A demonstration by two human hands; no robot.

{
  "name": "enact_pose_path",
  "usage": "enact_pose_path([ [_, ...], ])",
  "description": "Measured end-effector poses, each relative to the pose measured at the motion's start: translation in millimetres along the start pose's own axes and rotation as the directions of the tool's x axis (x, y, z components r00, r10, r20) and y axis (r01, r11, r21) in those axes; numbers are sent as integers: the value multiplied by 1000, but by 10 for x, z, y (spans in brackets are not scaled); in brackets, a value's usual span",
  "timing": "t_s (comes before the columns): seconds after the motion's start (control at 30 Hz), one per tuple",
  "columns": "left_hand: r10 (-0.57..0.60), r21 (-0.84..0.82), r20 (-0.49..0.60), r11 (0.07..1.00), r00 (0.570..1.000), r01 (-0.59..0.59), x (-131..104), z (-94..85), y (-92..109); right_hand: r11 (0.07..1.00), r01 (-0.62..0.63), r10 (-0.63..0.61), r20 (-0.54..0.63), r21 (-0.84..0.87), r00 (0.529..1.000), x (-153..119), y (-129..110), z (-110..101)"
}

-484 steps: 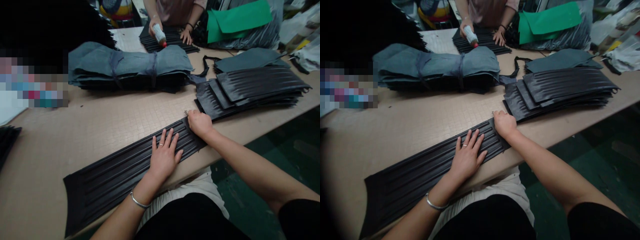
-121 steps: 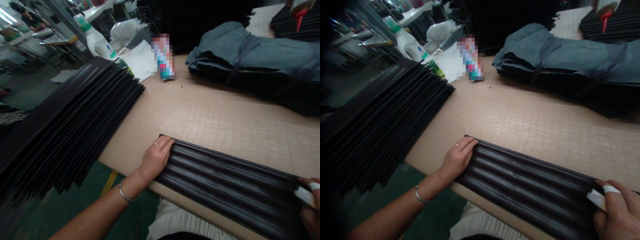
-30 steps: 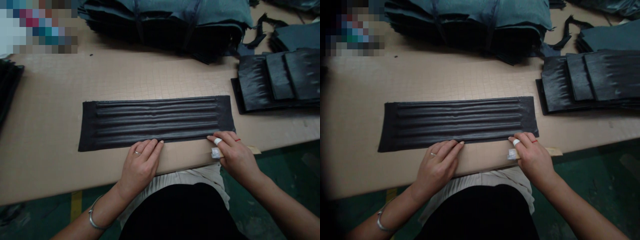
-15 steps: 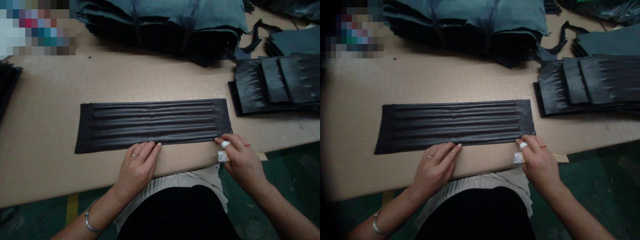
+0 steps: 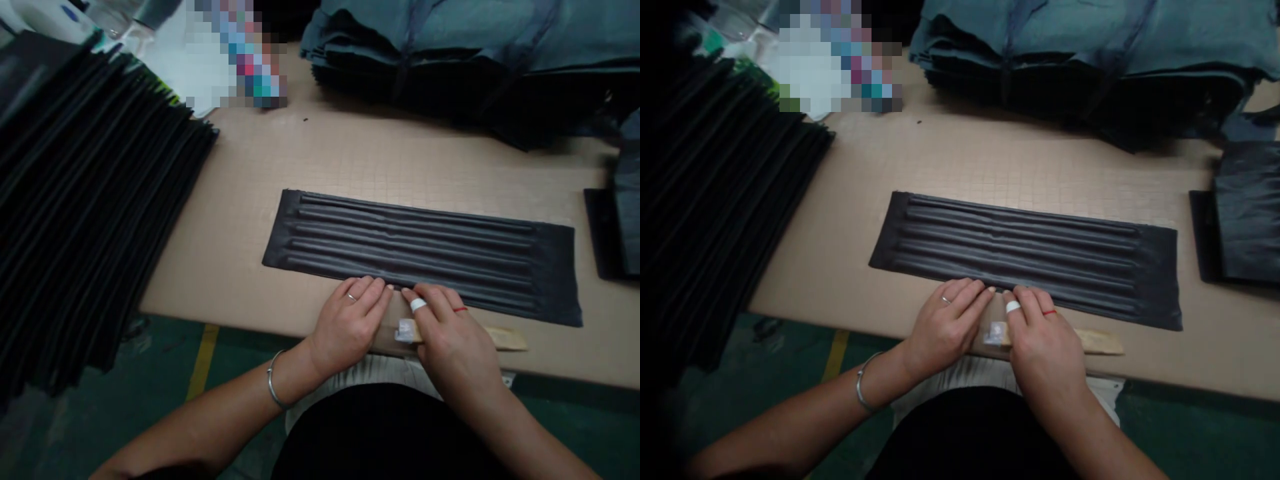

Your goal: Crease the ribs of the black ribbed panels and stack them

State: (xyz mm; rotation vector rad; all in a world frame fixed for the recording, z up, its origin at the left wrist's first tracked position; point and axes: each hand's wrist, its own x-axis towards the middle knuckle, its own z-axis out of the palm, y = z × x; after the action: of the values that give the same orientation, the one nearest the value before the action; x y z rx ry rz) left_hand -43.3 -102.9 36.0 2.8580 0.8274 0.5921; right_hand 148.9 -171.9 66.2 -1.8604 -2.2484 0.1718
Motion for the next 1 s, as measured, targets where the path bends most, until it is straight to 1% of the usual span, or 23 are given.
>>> enact_pose_path([
  [0.17, 4, 49, -21, 999, 1000, -3, -141, -117, -212, 999, -34, 33, 46, 16, 998, 8, 51, -42],
  [0.3, 4, 103, -29, 995, 1000, -1, -263, -235, -412, 999, -15, 12, 73, 40, 997, 33, 86, -63],
  [0.43, -29, 155, -34, 987, 999, 34, -378, -328, -559, 998, -25, 20, 91, 52, 996, 35, 118, -64],
  [0.5, -63, 160, -41, 985, 997, 69, -392, -328, -554, 998, -23, 17, 99, 59, 995, 32, 126, -60],
  [0.57, -78, 128, -49, 988, 996, 84, -345, -283, -471, 998, -20, 13, 103, 65, 995, 31, 129, -60],
  [0.6, -70, 101, -49, 992, 996, 75, -299, -245, -404, 997, -21, 14, 104, 67, 994, 30, 130, -62],
  [0.7, 5, 15, -29, 1000, 1000, -5, -119, -118, -179, 998, -29, 22, 106, 60, 994, 27, 130, -70],
  [0.77, 33, -8, -20, 999, 999, -33, -33, -63, -91, 999, -20, 14, 108, 50, 994, 20, 136, -70],
  [0.8, 34, -10, -20, 999, 999, -34, -18, -55, -81, 999, -12, 7, 108, 44, 994, 16, 142, -68],
  [0.9, 8, 16, -25, 1000, 1000, -8, -100, -113, -182, 999, 7, -10, 103, 33, 995, -4, 165, -56],
  [1.0, -28, 67, -44, 997, 999, 31, -304, -244, -401, 1000, 6, -9, 105, 28, 994, -23, 195, -51],
])
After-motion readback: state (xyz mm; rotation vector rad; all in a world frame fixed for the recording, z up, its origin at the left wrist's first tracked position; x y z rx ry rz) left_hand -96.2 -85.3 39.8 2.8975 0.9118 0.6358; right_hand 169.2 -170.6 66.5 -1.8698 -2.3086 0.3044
